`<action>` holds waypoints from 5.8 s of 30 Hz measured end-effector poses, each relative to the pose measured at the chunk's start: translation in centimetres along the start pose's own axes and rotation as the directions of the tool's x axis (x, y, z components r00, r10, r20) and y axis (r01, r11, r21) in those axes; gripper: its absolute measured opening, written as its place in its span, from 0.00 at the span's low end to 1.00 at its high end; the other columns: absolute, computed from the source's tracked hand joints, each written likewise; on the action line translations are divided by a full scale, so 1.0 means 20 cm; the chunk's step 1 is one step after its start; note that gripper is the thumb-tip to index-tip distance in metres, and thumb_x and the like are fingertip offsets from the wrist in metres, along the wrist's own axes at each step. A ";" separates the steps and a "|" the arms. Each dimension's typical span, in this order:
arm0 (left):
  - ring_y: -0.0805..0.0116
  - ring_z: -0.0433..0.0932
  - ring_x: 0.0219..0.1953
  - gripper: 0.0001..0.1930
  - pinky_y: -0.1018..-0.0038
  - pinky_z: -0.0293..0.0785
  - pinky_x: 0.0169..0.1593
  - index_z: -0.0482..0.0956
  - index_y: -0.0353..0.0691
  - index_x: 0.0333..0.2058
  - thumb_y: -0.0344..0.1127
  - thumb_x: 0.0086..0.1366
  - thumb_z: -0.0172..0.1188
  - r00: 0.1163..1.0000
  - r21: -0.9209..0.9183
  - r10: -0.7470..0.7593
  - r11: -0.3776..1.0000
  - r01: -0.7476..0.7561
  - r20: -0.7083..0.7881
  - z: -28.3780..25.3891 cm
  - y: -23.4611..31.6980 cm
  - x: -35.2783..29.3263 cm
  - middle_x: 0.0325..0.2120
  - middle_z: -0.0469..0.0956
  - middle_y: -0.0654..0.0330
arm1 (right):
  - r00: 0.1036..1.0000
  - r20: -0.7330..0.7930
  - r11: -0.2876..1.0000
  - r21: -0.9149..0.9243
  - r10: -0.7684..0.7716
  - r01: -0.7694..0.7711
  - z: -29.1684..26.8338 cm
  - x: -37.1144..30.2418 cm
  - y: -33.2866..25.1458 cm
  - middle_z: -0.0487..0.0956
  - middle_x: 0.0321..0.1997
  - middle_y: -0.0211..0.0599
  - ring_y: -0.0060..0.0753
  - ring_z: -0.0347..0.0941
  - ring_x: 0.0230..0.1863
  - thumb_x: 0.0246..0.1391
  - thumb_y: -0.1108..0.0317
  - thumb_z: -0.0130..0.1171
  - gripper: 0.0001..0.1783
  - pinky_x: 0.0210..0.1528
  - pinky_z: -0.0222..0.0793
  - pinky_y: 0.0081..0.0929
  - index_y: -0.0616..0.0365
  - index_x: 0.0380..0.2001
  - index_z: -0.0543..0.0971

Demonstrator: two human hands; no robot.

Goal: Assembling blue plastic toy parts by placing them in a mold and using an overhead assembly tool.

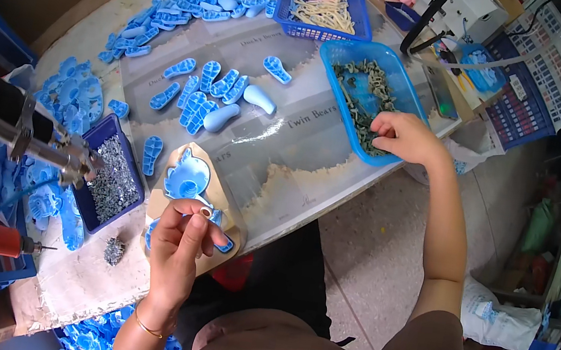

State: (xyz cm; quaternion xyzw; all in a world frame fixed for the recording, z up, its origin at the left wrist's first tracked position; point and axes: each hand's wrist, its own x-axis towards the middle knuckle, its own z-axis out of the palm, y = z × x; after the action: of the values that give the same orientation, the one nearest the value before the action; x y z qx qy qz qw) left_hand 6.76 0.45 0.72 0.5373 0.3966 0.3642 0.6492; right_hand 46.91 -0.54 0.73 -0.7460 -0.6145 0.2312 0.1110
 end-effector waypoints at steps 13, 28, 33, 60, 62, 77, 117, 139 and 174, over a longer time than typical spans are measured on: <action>0.80 0.74 0.36 0.07 0.83 0.70 0.40 0.71 0.34 0.45 0.30 0.73 0.49 0.996 0.102 -0.004 0.995 -0.005 0.084 -0.05 -0.01 0.00 0.31 0.79 0.62 | 0.994 0.059 0.718 0.695 -0.095 0.028 0.02 -0.05 -0.37 0.81 0.35 0.32 0.21 0.78 0.34 0.59 0.72 0.59 0.08 0.36 0.73 0.18 0.58 0.42 0.78; 0.78 0.79 0.33 0.09 0.78 0.73 0.38 0.68 0.33 0.38 0.30 0.68 0.58 0.996 0.223 0.090 0.970 -0.094 0.026 -0.09 -0.10 -0.04 0.28 0.83 0.55 | 0.898 0.274 0.555 0.831 -0.344 -0.041 0.45 -0.08 -0.97 0.80 0.26 0.30 0.16 0.73 0.26 0.59 0.65 0.63 0.12 0.28 0.70 0.17 0.66 0.35 0.83; 0.71 0.82 0.30 0.09 0.76 0.75 0.34 0.69 0.33 0.36 0.31 0.66 0.60 0.987 0.410 0.162 0.899 -0.153 0.014 -0.08 -0.05 -0.06 0.27 0.82 0.52 | 0.924 0.229 0.618 0.786 -0.305 0.009 0.44 -0.13 -1.02 0.78 0.23 0.28 0.15 0.72 0.24 0.59 0.69 0.62 0.08 0.25 0.67 0.16 0.64 0.34 0.83; 0.52 0.71 0.40 0.22 0.62 0.68 0.47 0.74 0.38 0.44 0.33 0.49 0.70 0.903 0.873 0.429 0.433 -0.223 0.017 -0.39 -0.10 -0.11 0.39 0.76 0.55 | 0.893 0.264 0.735 0.670 -0.366 0.103 0.62 0.03 -1.09 0.78 0.30 0.27 0.11 0.70 0.28 0.52 0.74 0.66 0.12 0.30 0.65 0.14 0.63 0.40 0.76; 0.53 0.71 0.40 0.22 0.63 0.68 0.46 0.75 0.38 0.43 0.33 0.49 0.70 0.900 0.873 0.436 0.431 -0.228 0.020 -0.39 -0.12 -0.10 0.38 0.76 0.55 | 0.903 0.270 0.759 0.645 -0.334 0.088 0.62 0.03 -1.10 0.77 0.29 0.27 0.11 0.70 0.28 0.52 0.74 0.66 0.12 0.30 0.65 0.15 0.63 0.39 0.76; 0.59 0.73 0.39 0.07 0.65 0.71 0.42 0.82 0.43 0.26 0.33 0.48 0.70 0.879 0.927 0.473 0.301 -0.223 0.058 -0.35 -0.12 -0.09 0.37 0.77 0.63 | 0.723 0.511 0.885 0.255 -0.465 0.390 0.54 0.14 -1.18 0.81 0.33 0.37 0.34 0.78 0.35 0.43 0.73 0.67 0.11 0.36 0.70 0.30 0.61 0.33 0.81; 0.63 0.76 0.35 0.07 0.66 0.74 0.38 0.77 0.43 0.25 0.37 0.56 0.64 0.854 0.984 0.496 -0.003 -0.181 0.158 -0.81 -0.05 0.25 0.24 0.78 0.63 | 0.647 -0.168 0.316 0.764 -0.744 0.562 0.27 0.36 -1.78 0.80 0.38 0.36 0.26 0.78 0.39 0.49 0.66 0.65 0.24 0.44 0.74 0.25 0.63 0.50 0.74; 0.59 0.75 0.31 0.08 0.65 0.75 0.32 0.72 0.38 0.33 0.28 0.59 0.63 0.737 0.799 0.648 0.332 -0.501 0.192 -0.53 -0.10 0.00 0.26 0.76 0.58 | 0.678 -0.309 0.158 0.831 -0.667 0.533 0.51 0.13 -1.77 0.75 0.21 0.33 0.18 0.69 0.19 0.47 0.66 0.60 0.18 0.21 0.65 0.17 0.64 0.40 0.73; 0.43 0.66 0.59 0.37 0.53 0.59 0.64 0.72 0.27 0.50 0.49 0.49 0.71 0.862 0.897 0.472 0.276 -0.344 0.185 -0.50 -0.16 -0.11 0.44 0.77 0.45 | 0.670 -0.258 0.150 0.860 -0.696 0.487 0.77 0.08 -1.58 0.75 0.27 0.33 0.20 0.72 0.25 0.47 0.77 0.59 0.17 0.27 0.69 0.20 0.66 0.42 0.72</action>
State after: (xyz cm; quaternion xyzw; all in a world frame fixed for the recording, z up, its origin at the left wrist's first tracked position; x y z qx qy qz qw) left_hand -3.00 2.10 -3.22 0.8616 0.4148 0.2720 0.1080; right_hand 12.35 6.20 1.24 -0.2377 -0.6466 0.5245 0.5003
